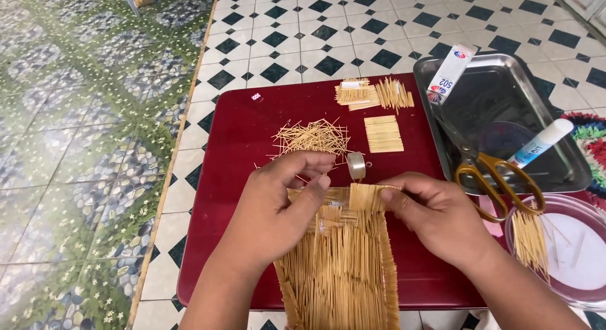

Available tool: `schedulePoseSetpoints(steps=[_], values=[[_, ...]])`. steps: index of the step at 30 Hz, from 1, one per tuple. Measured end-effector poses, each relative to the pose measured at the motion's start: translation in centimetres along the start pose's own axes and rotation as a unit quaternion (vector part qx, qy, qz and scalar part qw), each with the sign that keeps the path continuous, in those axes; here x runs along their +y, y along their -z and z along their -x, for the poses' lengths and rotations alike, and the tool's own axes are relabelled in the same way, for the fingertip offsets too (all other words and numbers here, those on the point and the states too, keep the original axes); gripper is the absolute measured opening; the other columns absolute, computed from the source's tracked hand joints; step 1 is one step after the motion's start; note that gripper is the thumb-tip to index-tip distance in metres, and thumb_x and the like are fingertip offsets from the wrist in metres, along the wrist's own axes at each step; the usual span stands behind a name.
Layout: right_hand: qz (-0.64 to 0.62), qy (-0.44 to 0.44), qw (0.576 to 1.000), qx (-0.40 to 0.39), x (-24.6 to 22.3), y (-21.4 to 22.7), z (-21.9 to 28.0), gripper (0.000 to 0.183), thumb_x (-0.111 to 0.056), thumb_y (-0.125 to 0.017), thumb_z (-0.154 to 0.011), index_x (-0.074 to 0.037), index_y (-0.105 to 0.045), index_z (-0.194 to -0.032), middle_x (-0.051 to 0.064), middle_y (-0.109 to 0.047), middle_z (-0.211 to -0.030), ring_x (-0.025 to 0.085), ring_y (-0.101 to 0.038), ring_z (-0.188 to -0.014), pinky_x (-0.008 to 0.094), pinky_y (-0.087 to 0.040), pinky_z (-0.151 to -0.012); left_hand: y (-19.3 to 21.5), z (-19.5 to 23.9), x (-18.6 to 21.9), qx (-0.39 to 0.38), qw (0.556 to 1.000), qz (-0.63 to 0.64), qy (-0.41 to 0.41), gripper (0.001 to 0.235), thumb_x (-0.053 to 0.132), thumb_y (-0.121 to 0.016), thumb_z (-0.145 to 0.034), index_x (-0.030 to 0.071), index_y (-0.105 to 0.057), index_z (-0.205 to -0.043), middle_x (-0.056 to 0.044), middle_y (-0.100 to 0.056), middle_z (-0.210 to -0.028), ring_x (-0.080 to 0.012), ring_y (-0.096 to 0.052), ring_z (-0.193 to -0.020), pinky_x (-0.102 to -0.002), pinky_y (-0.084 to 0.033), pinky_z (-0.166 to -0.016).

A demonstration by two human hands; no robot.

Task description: The person tapes a small rectangular mat of thin wooden sticks and then inserts it into the side of a larger partially assembled wooden stick basket. The person uses scissors to cut tape and hands to position and press the mat into place.

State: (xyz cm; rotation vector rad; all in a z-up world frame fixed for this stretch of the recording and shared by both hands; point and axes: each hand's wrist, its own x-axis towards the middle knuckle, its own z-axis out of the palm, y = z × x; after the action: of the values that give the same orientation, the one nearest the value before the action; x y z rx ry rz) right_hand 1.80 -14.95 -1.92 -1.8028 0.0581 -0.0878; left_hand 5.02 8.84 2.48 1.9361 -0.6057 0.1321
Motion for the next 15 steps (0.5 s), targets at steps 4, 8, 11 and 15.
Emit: schedulePoseSetpoints(steps=[4,8,11,15], values=[[-0.006,0.014,1.000,0.017,0.5,0.1,0.1,0.017,-0.009,-0.075,-0.093,0.000,-0.088,-0.101,0.015,-0.064,-0.064,0.017,-0.057,-0.055,0.035,-0.057,-0.057,0.4,0.2,-0.1,-0.001,0.999,-0.040,-0.009,0.029,0.019,-0.064,-0.093,0.010,-0.077,-0.118,-0.013,-0.081,-0.100,-0.0303,-0.077,-0.095,-0.043,-0.062,-0.078],[-0.016,-0.015,0.998,0.060,0.4,0.7,0.3,0.018,-0.005,-0.073,-0.093,0.001,-0.086,-0.104,0.018,-0.061,-0.059,0.020,-0.056,-0.052,0.035,-0.055,-0.050,0.0,0.3,0.1,0.012,0.999,-0.045,-0.003,0.027,0.022,-0.064,-0.095,0.011,-0.078,-0.115,-0.013,-0.080,-0.099,-0.0300,-0.076,-0.096,-0.043,-0.062,-0.081],[-0.015,-0.022,0.998,0.060,0.0,1.0,0.2,0.018,-0.004,-0.073,-0.093,0.001,-0.086,-0.104,0.019,-0.061,-0.059,0.021,-0.056,-0.053,0.036,-0.055,-0.051,-0.3,0.3,0.5,0.017,0.999,-0.048,-0.013,0.026,0.021,-0.064,-0.095,0.012,-0.078,-0.115,-0.014,-0.079,-0.098,-0.0314,-0.076,-0.097,-0.043,-0.062,-0.081],[0.012,-0.006,0.999,0.047,-1.2,1.2,0.0,0.018,-0.006,-0.072,-0.095,-0.001,-0.087,-0.104,0.018,-0.063,-0.059,0.020,-0.058,-0.053,0.036,-0.055,-0.051,-0.6,0.3,0.7,0.019,0.998,-0.057,-0.025,0.026,0.019,-0.065,-0.095,0.011,-0.077,-0.116,-0.017,-0.077,-0.097,-0.0368,-0.075,-0.098,-0.046,-0.062,-0.081]])
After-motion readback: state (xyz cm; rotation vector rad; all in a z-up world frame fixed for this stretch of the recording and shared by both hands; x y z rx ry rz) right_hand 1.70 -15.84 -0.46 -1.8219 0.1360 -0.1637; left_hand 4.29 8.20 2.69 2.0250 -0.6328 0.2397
